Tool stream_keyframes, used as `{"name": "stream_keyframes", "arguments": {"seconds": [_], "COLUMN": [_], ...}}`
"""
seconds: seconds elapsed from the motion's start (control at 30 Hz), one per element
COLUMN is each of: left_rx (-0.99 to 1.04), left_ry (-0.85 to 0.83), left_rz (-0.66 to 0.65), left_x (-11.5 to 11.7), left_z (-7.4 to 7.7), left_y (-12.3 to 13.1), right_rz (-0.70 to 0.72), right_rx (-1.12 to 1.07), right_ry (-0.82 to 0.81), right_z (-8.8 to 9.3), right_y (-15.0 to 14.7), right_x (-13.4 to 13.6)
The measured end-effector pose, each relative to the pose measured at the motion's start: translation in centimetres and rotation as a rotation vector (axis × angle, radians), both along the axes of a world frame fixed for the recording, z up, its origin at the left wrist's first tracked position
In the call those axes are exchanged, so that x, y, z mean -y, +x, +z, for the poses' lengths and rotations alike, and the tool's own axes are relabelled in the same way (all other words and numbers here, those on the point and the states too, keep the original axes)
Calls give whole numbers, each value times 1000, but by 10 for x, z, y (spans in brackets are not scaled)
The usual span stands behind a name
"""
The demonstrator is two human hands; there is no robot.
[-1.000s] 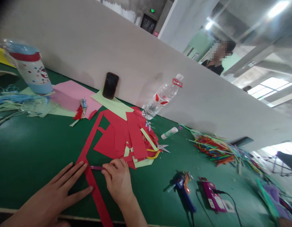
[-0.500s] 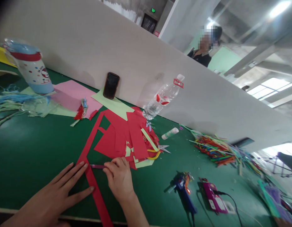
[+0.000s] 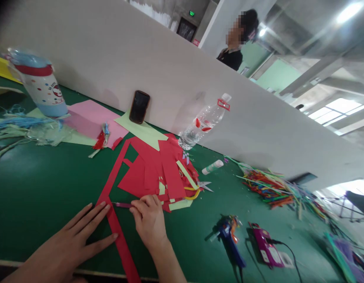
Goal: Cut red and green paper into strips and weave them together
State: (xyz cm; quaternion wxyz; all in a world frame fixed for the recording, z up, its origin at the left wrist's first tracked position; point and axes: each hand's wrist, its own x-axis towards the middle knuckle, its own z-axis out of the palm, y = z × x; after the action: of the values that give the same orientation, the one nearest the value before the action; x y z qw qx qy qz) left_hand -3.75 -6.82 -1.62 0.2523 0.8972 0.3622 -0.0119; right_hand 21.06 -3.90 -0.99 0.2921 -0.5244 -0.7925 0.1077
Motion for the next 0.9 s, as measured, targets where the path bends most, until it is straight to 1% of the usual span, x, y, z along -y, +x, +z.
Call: {"name": "stream_keyframes", "arguments": {"seconds": [0.23,0.4,0.5,0.57,0.63,0.7,0.9], "left_rx": [9,-24,-50,-59,-62,-55,55], "left_ry": [-13,-82,-102,-95,-86,-67,96], "left_rz": [3,15,11,9,3,-3,-4], "left_x": [0,-4,-6,-7,-6,-6,-2], "left_z": [1,11,17,18,17,13,-6], "left_y": [1,4,6,7,7,6,0], "right_rz": [6,-29,-17,-1,0,-32,-149], "right_rx": [21,20,26,32,32,25,74], "right_ry": [0,5,0,1,8,29,102], "right_z": [-2,-3,-3,-3,-4,-5,-7], "right_y": [-7,-5,-6,-9,-11,-11,-5], "right_x": [0,-2,-3,-4,-6,-8,-9]}}
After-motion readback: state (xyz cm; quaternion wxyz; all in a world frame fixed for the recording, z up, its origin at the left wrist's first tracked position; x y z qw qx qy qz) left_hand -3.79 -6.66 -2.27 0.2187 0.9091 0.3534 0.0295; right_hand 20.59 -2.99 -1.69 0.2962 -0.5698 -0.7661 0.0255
